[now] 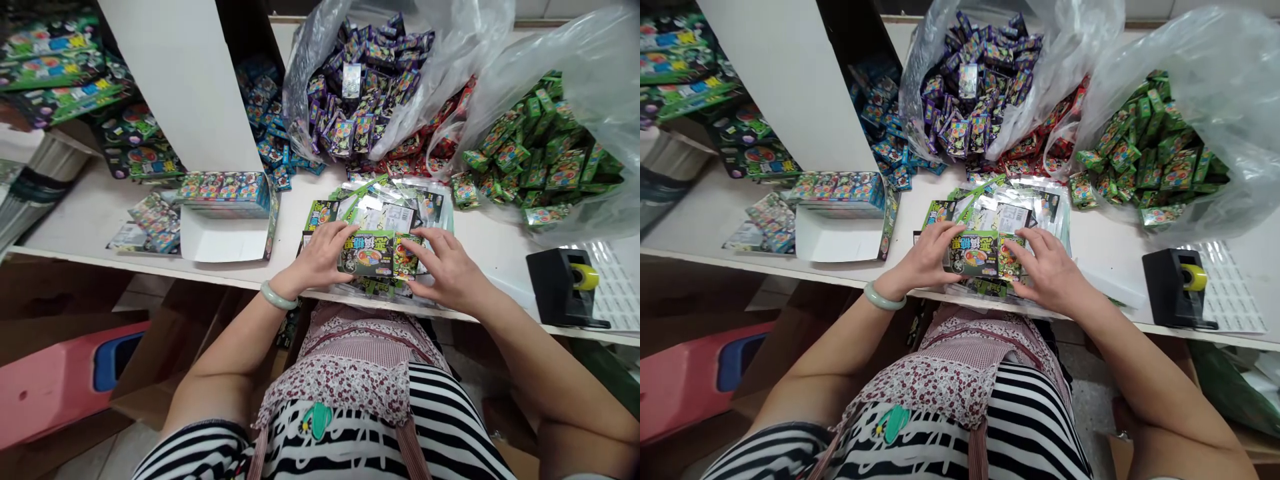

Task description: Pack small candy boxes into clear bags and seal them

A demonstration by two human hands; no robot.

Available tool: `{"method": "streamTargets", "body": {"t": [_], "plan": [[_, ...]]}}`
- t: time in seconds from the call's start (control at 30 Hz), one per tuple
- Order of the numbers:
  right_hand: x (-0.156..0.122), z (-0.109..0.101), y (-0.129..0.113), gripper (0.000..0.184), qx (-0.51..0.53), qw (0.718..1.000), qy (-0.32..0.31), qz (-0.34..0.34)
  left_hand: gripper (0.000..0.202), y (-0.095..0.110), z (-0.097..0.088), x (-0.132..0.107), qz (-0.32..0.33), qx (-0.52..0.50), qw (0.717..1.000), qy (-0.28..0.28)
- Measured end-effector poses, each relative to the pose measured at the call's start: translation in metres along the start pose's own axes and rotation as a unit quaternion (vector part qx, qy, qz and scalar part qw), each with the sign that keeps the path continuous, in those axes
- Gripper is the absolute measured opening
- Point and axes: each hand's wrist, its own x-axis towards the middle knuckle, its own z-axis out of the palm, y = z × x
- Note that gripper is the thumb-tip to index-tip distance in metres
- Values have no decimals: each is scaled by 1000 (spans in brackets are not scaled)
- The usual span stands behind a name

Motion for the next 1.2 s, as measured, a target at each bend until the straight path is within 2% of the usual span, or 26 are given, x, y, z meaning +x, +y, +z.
{"method": "streamTargets", "body": {"t": [0.1,0.2,0.3,0.43,0.5,0.6,0.7,0.77,0.83,0.93,1.03,1.1,1.2], "plan": [[3,-1,2,68,25,999,-16,-27,97,4,4,-3,10,-7,1000,4],[8,3,4,69,86,996,-2,-37,95,6,7,-6,2,-25,1000,19],[13,9,-1,70,141,989,46,11,96,5,9,-8,-14,-26,998,52],[17,15,-21,40,166,981,68,74,97,6,10,-6,2,-10,998,69],[22,16,-21,37,198,974,64,85,97,5,10,-5,7,-14,998,69],[43,16,11,35,245,951,105,159,96,-1,6,-6,-24,-5,996,85],[87,20,74,32,200,935,136,261,99,-9,1,-10,-43,14,994,98],[124,27,112,29,118,941,96,301,101,-11,-1,-13,-38,14,994,100],[158,34,139,27,46,934,41,352,101,-11,-2,-16,-33,11,994,105],[193,41,157,33,-4,912,61,406,102,-12,-3,-21,-43,10,992,118],[211,44,166,47,-15,881,88,464,101,-17,-6,-23,-69,9,991,118],[219,46,174,51,9,869,92,486,99,-21,-8,-22,-74,6,990,117],[223,49,186,42,84,861,119,488,98,-24,-8,-18,-71,0,990,118]]}}
